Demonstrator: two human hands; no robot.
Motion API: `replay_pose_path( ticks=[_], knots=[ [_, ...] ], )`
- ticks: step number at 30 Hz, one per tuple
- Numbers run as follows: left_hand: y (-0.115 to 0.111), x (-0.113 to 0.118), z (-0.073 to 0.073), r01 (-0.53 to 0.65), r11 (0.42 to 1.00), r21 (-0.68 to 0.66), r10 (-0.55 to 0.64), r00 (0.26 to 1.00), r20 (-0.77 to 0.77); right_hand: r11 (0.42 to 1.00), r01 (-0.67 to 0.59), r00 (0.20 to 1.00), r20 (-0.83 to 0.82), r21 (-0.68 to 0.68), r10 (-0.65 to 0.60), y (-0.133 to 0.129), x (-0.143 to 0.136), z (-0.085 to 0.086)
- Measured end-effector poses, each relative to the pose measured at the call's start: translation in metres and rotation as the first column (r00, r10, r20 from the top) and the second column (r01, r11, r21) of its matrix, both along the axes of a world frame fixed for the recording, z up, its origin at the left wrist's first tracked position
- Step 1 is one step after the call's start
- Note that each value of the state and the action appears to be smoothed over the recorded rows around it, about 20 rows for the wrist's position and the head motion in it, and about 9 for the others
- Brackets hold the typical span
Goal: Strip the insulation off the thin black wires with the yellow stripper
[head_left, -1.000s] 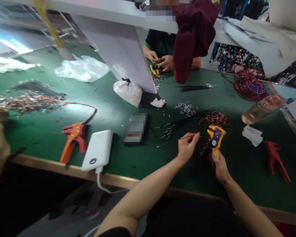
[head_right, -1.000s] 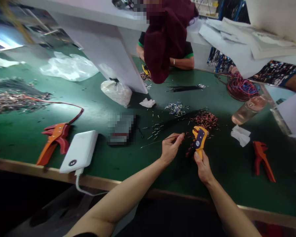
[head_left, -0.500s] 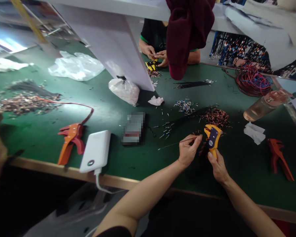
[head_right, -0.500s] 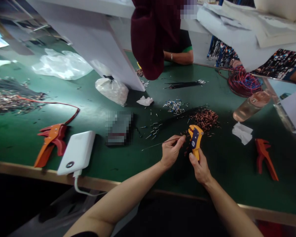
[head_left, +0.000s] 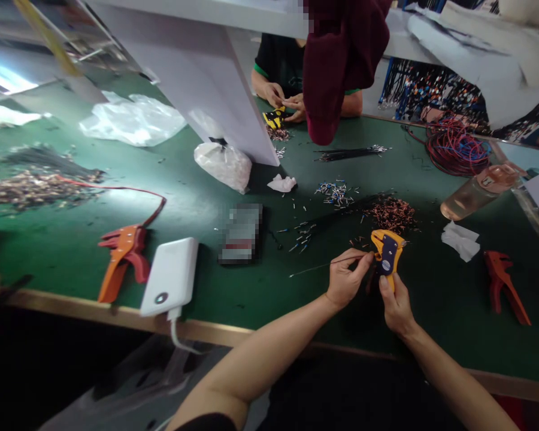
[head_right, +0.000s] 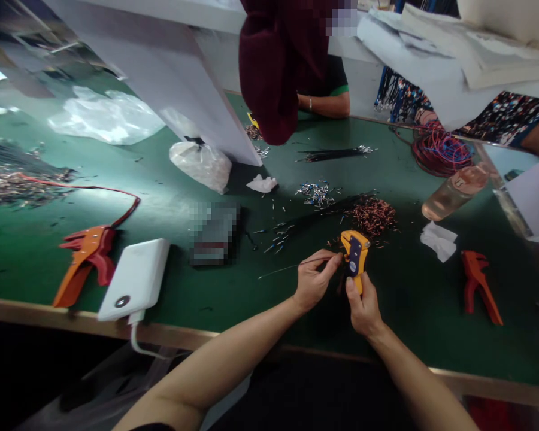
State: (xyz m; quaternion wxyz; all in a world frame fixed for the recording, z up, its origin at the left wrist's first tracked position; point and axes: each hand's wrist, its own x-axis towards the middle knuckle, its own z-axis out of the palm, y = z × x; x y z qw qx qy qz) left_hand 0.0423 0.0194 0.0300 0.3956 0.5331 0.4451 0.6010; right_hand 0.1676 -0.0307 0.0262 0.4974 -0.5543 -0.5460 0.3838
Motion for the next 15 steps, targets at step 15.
replay_pose_path(
  ticks=[15],
  knots=[
    [0.013,-0.005,-0.006,0.062,0.981,-0.183,-0.042,0.993,0.111,0.991,-0.102,0.956,-0.282,-0.084,0.075,0.005,0.015,-0.003]
  ],
)
